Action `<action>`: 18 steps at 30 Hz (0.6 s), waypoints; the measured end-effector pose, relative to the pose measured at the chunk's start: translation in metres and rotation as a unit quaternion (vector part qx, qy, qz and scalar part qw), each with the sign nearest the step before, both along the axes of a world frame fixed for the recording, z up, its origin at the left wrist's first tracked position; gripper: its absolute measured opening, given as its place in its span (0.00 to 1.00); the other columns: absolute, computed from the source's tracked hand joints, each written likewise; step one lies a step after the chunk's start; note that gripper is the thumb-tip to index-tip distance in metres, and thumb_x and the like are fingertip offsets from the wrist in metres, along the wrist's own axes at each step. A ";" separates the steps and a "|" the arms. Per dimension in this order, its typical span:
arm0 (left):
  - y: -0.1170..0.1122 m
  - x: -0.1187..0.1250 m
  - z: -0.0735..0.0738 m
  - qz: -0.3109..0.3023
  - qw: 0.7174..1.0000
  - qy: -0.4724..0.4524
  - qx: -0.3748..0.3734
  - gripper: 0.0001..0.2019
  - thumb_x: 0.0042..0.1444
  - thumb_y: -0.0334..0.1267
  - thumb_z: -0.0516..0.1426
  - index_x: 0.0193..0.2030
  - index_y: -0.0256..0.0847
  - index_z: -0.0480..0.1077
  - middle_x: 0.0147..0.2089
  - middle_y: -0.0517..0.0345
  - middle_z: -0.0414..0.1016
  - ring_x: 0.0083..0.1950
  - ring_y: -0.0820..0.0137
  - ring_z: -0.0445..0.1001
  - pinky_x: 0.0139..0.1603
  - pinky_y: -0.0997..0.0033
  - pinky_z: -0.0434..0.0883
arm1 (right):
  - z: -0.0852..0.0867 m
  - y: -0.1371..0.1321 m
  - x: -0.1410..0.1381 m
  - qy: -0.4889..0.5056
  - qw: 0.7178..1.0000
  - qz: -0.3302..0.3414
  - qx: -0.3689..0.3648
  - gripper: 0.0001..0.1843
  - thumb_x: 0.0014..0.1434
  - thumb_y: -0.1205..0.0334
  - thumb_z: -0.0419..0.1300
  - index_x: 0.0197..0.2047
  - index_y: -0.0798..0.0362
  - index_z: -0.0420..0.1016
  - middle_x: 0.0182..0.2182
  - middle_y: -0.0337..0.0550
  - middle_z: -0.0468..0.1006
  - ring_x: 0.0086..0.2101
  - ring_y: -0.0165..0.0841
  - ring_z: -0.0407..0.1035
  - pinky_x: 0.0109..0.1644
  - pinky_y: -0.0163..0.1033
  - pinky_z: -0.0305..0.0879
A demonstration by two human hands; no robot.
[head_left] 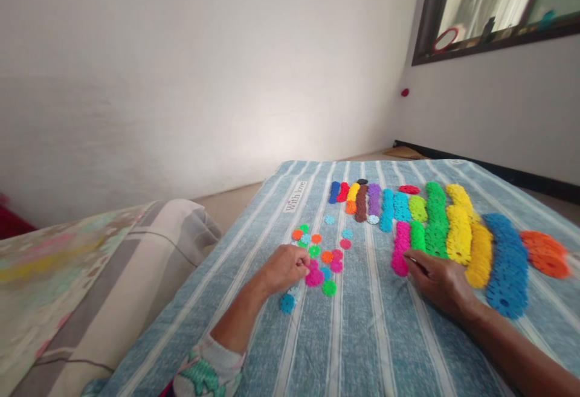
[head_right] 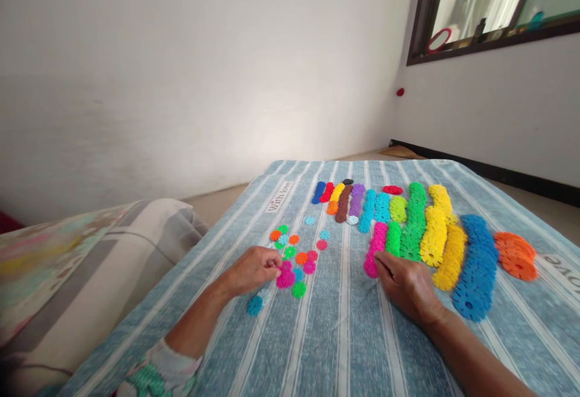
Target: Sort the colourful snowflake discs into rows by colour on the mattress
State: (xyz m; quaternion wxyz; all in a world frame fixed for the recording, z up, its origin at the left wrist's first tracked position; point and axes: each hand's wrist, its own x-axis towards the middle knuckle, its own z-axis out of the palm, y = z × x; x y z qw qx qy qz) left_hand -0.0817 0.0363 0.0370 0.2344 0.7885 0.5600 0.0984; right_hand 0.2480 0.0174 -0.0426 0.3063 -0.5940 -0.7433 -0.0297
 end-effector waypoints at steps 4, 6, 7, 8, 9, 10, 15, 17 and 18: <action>0.004 -0.007 -0.004 0.020 1.000 0.014 0.012 0.05 0.43 0.31 0.53 0.24 0.36 0.70 0.21 0.64 0.66 0.25 0.75 0.64 0.26 0.78 0.55 | 0.003 -0.007 -0.014 0.031 0.998 0.045 -0.029 0.18 0.60 0.53 0.48 0.35 0.50 0.77 0.27 0.43 0.80 0.26 0.34 0.73 0.30 0.34 0.58; 0.005 -0.008 -0.005 0.026 0.999 0.019 0.017 0.06 0.43 0.30 0.53 0.24 0.36 0.71 0.21 0.64 0.67 0.25 0.75 0.65 0.26 0.78 0.55 | 0.007 -0.011 -0.024 0.050 0.995 0.074 -0.053 0.18 0.61 0.53 0.48 0.35 0.51 0.77 0.26 0.43 0.79 0.26 0.32 0.72 0.30 0.33 0.58; 0.005 -0.008 -0.005 0.028 0.999 0.021 0.019 0.06 0.43 0.30 0.52 0.25 0.37 0.71 0.21 0.64 0.68 0.25 0.75 0.65 0.26 0.78 0.55 | 0.009 -0.013 -0.030 0.054 0.992 0.087 -0.066 0.18 0.61 0.54 0.47 0.35 0.51 0.76 0.26 0.43 0.78 0.25 0.32 0.71 0.30 0.33 0.58; 0.006 -0.009 -0.005 0.030 0.999 0.021 0.021 0.07 0.43 0.30 0.52 0.26 0.37 0.72 0.21 0.64 0.68 0.25 0.75 0.66 0.26 0.78 0.55 | 0.011 -0.015 -0.037 0.055 0.990 0.100 -0.079 0.19 0.62 0.55 0.46 0.34 0.51 0.76 0.25 0.42 0.78 0.24 0.31 0.70 0.30 0.33 0.58; 0.006 -0.010 -0.005 0.032 0.999 0.022 0.022 0.07 0.43 0.30 0.52 0.26 0.37 0.72 0.21 0.65 0.68 0.26 0.74 0.66 0.26 0.78 0.56 | 0.013 -0.017 -0.044 0.051 0.988 0.114 -0.092 0.19 0.62 0.55 0.46 0.33 0.51 0.76 0.24 0.42 0.77 0.24 0.31 0.69 0.29 0.33 0.57; 0.006 -0.011 -0.005 0.034 0.999 0.023 0.024 0.07 0.43 0.30 0.52 0.27 0.38 0.72 0.21 0.65 0.68 0.26 0.74 0.66 0.27 0.78 0.56 | 0.015 -0.019 -0.052 0.043 0.985 0.131 -0.104 0.19 0.62 0.56 0.45 0.32 0.51 0.76 0.23 0.42 0.76 0.23 0.30 0.69 0.29 0.33 0.56; 0.012 -0.019 -0.006 0.044 0.998 0.030 0.036 0.06 0.44 0.32 0.53 0.25 0.38 0.71 0.20 0.64 0.68 0.26 0.73 0.67 0.26 0.78 0.55 | 0.028 -0.024 -0.093 -0.023 0.975 0.166 -0.144 0.18 0.62 0.61 0.45 0.27 0.51 0.72 0.22 0.40 0.75 0.24 0.29 0.69 0.29 0.32 0.53; 0.015 -0.022 -0.007 0.042 0.998 0.031 0.043 0.06 0.45 0.34 0.53 0.22 0.38 0.70 0.20 0.64 0.68 0.25 0.73 0.66 0.26 0.77 0.54 | 0.033 -0.022 -0.108 -0.050 0.978 0.136 -0.151 0.17 0.61 0.60 0.47 0.28 0.51 0.73 0.23 0.41 0.77 0.27 0.31 0.71 0.30 0.32 0.53; 0.017 -0.024 -0.008 0.039 0.998 0.031 0.047 0.07 0.45 0.35 0.53 0.22 0.38 0.69 0.20 0.64 0.68 0.25 0.73 0.66 0.26 0.77 0.54 | 0.036 -0.019 -0.116 -0.063 0.979 0.116 -0.156 0.16 0.61 0.59 0.48 0.29 0.51 0.73 0.25 0.42 0.78 0.28 0.32 0.72 0.30 0.33 0.53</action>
